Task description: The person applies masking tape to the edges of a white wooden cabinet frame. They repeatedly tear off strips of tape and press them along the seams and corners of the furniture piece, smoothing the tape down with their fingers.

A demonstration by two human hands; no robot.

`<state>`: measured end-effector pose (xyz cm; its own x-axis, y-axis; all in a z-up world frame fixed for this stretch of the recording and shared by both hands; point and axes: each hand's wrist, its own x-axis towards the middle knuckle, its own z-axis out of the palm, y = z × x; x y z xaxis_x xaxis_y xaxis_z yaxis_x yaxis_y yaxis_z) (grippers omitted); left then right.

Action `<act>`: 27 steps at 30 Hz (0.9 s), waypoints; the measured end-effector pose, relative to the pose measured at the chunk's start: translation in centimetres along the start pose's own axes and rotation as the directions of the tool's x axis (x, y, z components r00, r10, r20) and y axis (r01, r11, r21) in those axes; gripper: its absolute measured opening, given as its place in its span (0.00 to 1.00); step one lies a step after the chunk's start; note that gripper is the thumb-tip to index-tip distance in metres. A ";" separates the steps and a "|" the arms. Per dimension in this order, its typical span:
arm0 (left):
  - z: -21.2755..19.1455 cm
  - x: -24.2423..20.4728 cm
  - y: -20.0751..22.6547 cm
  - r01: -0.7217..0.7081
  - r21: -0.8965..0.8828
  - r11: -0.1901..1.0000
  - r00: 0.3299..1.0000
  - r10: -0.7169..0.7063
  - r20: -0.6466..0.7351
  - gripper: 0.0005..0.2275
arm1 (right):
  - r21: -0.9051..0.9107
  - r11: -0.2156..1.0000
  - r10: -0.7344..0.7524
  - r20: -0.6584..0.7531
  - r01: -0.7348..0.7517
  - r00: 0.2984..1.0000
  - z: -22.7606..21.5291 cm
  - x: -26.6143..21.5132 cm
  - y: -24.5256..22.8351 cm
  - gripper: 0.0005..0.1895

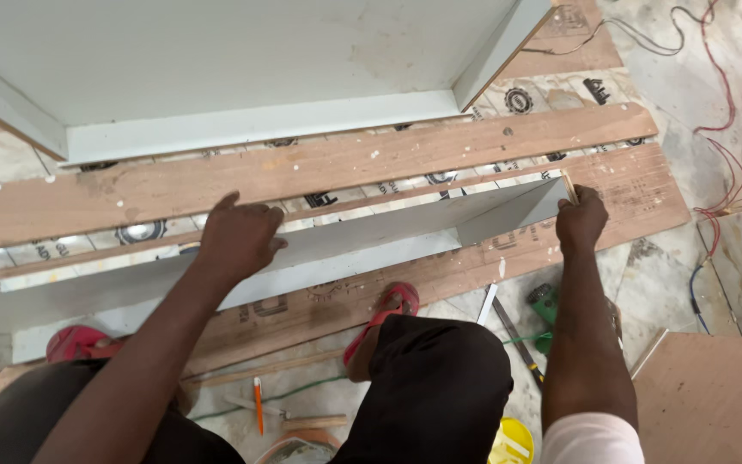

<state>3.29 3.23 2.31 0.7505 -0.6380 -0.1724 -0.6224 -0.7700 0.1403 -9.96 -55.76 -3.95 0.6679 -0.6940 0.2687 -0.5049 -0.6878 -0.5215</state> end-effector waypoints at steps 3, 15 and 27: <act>0.2 -2.0 -1.5 -0.018 0.010 1.000 0.999 0.019 -0.042 0.15 | -0.087 0.995 -0.052 0.034 0.054 0.998 -1.9 -2.3 -0.7 0.19; 1.2 -11.0 -11.8 0.246 0.173 0.954 0.969 -0.242 -0.046 0.18 | 0.057 0.993 -0.108 0.172 0.100 0.979 -0.3 -12.5 -12.3 0.31; 2.5 -16.6 -18.0 0.458 0.310 0.833 0.856 -0.508 0.098 0.22 | 0.220 0.973 -0.171 0.495 0.067 0.852 -0.4 -17.8 -19.7 0.40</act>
<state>1.48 27.67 0.16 0.9364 -0.1550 -0.3148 -0.2433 -0.9333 -0.2641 -12.07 -29.96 1.85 0.9258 -0.3688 -0.0826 -0.3261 -0.6691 -0.6679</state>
